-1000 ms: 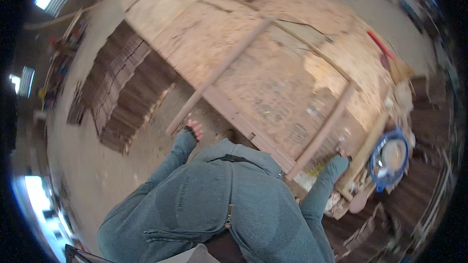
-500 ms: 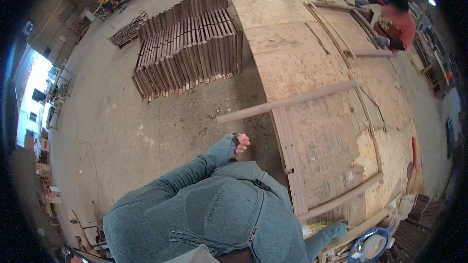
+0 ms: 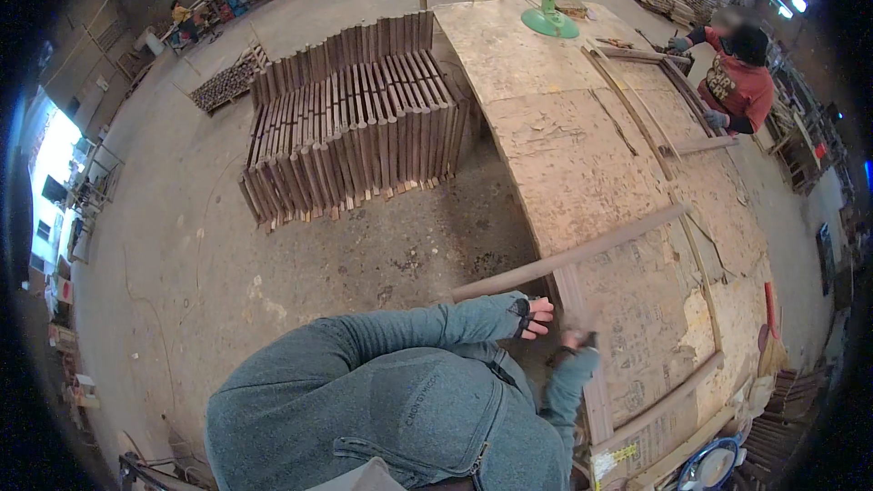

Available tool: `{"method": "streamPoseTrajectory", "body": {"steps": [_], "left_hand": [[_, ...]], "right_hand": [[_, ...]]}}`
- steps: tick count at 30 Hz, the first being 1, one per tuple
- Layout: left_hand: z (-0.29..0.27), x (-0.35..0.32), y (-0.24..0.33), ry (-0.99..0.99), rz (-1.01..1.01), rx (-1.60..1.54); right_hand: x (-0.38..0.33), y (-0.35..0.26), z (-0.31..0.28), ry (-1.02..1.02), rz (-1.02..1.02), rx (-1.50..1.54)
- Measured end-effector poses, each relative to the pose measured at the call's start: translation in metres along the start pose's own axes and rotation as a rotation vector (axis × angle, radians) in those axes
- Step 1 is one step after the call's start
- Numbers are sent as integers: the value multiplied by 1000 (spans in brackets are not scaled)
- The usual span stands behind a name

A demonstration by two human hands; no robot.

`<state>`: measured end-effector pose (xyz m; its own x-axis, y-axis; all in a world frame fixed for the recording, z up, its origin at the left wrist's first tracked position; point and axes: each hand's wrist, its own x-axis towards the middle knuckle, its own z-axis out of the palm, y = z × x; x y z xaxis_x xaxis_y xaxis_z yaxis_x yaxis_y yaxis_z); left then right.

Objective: Assembling wooden chair frames by fitting pieces together and marking them with a pencil.

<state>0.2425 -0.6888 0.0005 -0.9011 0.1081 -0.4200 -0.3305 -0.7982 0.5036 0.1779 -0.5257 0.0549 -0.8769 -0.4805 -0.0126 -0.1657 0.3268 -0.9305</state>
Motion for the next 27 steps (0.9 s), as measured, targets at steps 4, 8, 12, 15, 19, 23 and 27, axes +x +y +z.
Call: {"method": "streamPoseTrajectory", "body": {"steps": [4,8,12,15,19,23,27], "left_hand": [[-34,-27,15,-156,130,-10],[-43,-51,38,2,180,407],[-54,-69,52,85,221,334],[-61,-66,53,67,275,421],[-66,-54,50,45,210,146],[-67,-48,46,-32,184,102],[-69,-43,47,-72,142,126]], "right_hand": [[-5,-9,75,-150,-347,-234],[-12,-14,95,-275,-204,48],[-15,-16,93,-90,-78,61],[-18,-14,84,17,-84,-88],[-30,-14,77,51,144,30],[-41,-20,75,108,-11,37],[-42,-21,76,113,-121,-193]]}}
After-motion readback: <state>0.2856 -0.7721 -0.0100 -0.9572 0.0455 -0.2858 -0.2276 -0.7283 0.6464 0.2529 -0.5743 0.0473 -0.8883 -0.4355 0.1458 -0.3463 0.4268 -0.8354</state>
